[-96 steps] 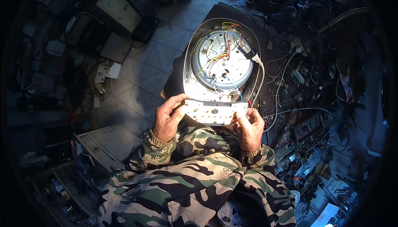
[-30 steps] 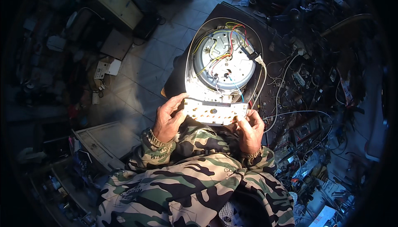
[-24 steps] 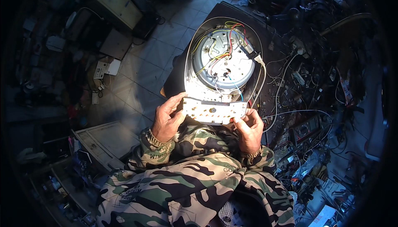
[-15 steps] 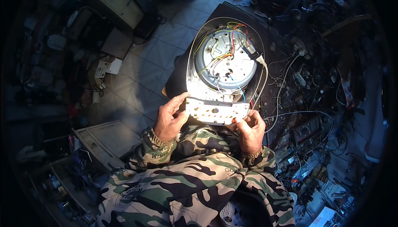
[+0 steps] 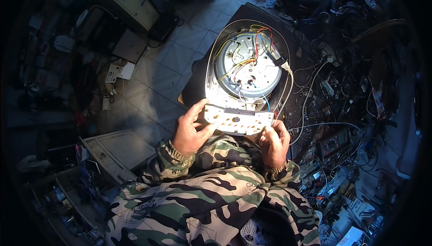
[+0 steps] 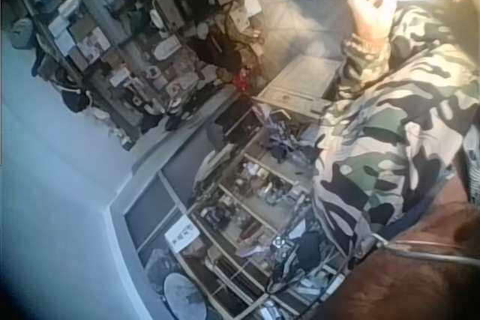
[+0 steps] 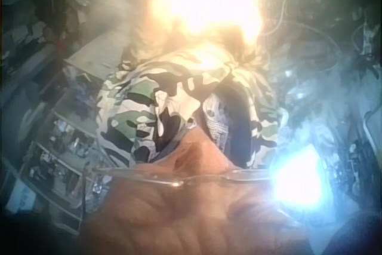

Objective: The person sits on the floor and works on a circular electronic device, using a multimeter to test connections and a screwdriver to adjust components. They connect a power cord and test an LED strip, then inspect the device's internal wiring.

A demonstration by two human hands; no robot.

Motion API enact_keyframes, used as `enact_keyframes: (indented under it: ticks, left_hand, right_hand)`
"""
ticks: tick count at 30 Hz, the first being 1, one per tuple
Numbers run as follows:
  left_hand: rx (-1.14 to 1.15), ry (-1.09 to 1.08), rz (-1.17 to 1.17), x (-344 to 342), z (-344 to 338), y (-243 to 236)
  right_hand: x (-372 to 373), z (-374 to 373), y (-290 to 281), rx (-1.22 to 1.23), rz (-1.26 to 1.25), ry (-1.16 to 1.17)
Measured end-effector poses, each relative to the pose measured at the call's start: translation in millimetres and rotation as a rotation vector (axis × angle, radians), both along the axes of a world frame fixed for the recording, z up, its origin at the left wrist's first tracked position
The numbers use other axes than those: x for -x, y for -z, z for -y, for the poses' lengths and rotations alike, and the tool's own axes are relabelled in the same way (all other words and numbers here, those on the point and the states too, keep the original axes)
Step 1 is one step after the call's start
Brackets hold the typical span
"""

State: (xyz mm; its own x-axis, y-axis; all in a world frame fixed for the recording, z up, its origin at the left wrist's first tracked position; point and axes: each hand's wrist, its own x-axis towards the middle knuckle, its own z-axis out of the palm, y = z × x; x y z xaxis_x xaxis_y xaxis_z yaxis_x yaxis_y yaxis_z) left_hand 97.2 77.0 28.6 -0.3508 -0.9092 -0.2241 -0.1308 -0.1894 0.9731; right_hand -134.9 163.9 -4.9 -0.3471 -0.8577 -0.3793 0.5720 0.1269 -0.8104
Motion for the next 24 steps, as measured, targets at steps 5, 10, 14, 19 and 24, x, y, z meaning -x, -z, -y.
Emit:
enact_keyframes:
  ticks: [5, 10, 14, 19, 24]
  left_hand:
    - [0.031, -0.019, -0.011, -1.4, -0.2, 4.5]
    - [0.061, -0.017, -0.017, -2.8, -0.4, 6.6]
    - [0.111, -0.029, -0.050, -3.4, 1.5, 9.9]
    - [0.126, -0.107, -0.059, 3.1, -1.4, 11.8]
    - [0.128, -0.094, -0.071, 0.1, 0.2, 14.9]
  right_hand:
    - [-2.0, -0.2, -1.8, -0.021, 0.009, 0.001]
    - [-1.7, 0.1, -0.6, -0.038, -0.010, -0.002]
    - [-2.3, 0.6, -0.3, -0.014, -0.012, -0.021]
    - [-0.7, -2.4, 6.6, -0.024, 0.000, -0.055]
    - [-1.1, -0.6, 0.9, -0.007, -0.004, -0.084]
